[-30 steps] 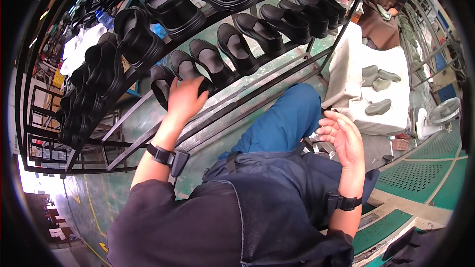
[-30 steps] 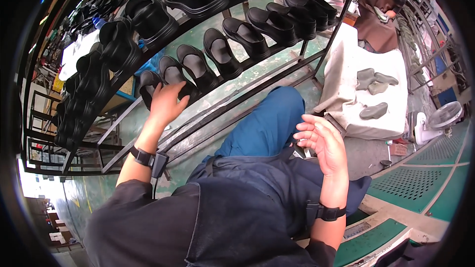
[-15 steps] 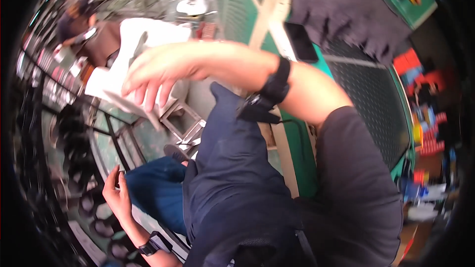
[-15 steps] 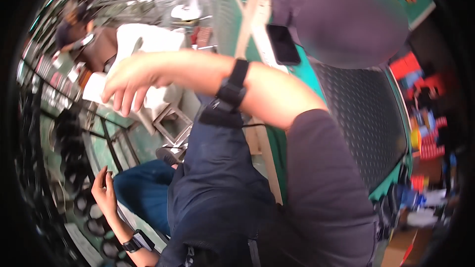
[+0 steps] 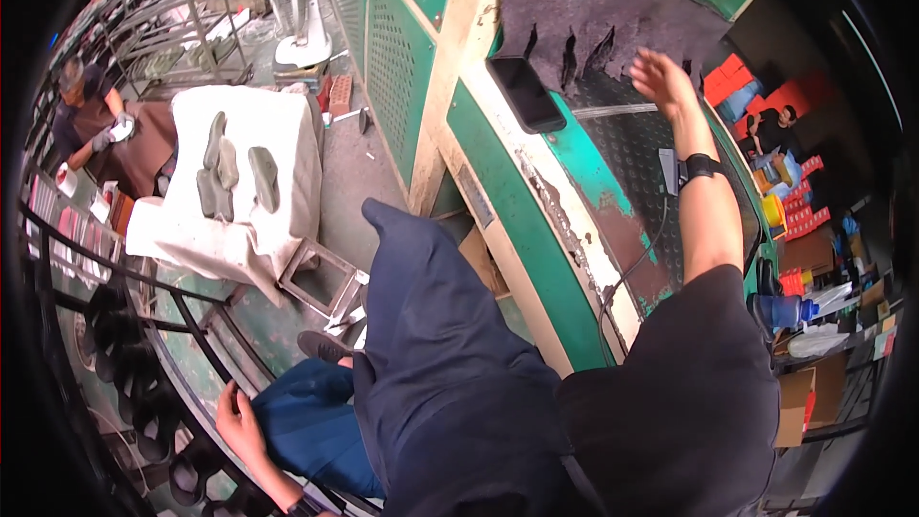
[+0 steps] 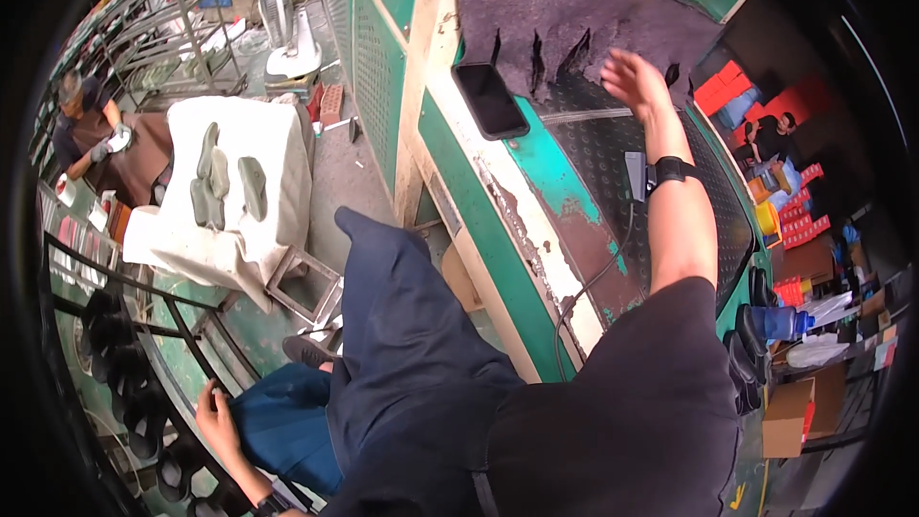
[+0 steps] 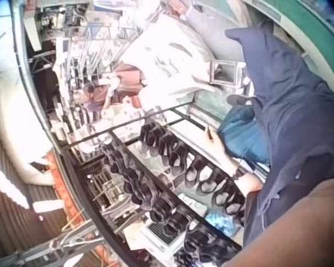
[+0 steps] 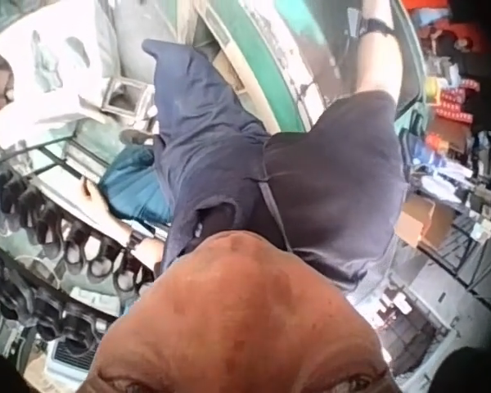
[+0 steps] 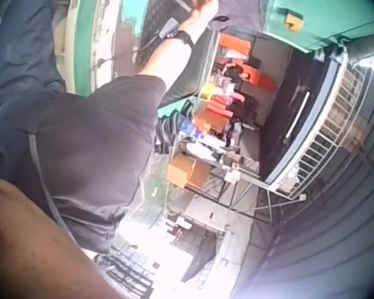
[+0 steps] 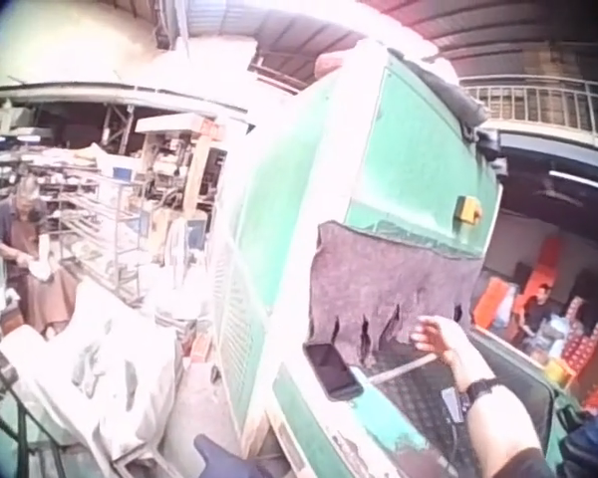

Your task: Processing and inspecting shoe components on an assembly line.

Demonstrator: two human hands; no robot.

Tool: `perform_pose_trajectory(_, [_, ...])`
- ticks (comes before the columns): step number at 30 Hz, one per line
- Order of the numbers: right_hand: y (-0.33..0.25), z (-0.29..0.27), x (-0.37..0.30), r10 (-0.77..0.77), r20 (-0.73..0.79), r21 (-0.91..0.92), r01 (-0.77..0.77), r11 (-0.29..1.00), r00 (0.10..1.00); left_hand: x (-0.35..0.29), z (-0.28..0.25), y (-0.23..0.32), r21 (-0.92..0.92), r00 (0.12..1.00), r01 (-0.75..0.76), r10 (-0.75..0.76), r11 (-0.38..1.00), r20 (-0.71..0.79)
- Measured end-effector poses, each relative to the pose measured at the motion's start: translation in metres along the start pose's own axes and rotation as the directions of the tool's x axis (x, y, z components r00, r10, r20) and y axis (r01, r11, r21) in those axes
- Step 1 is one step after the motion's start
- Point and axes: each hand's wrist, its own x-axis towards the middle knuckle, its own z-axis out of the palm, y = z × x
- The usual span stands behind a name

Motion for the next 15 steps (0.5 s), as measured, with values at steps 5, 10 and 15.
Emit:
perform_pose_trajectory(5, [0.096, -0.132, 0.065, 0.095, -0.609, -0.097, -0.192, 0.977, 0.788, -0.018, -0.003, 0.024, 0.126, 0.992, -0.076, 0.088, 0.989, -0.088])
perform_pose_trajectory(10, [0.139, -0.178, 0.118, -0.243, -0.611, -0.562, -0.197, 0.803, 0.753, -0.025, 0.000, 0.062, 0.274, 0.991, 0.121, -0.133, 0.954, 0.025])
perform_pose_trajectory(15, [0.165, -0.186, 0.184, -0.247, -0.423, -0.773, -0.206, 0.600, 0.872, -0.004, 0.028, 0.080, 0.392, 0.982, -0.127, 0.170, 0.911, -0.077])
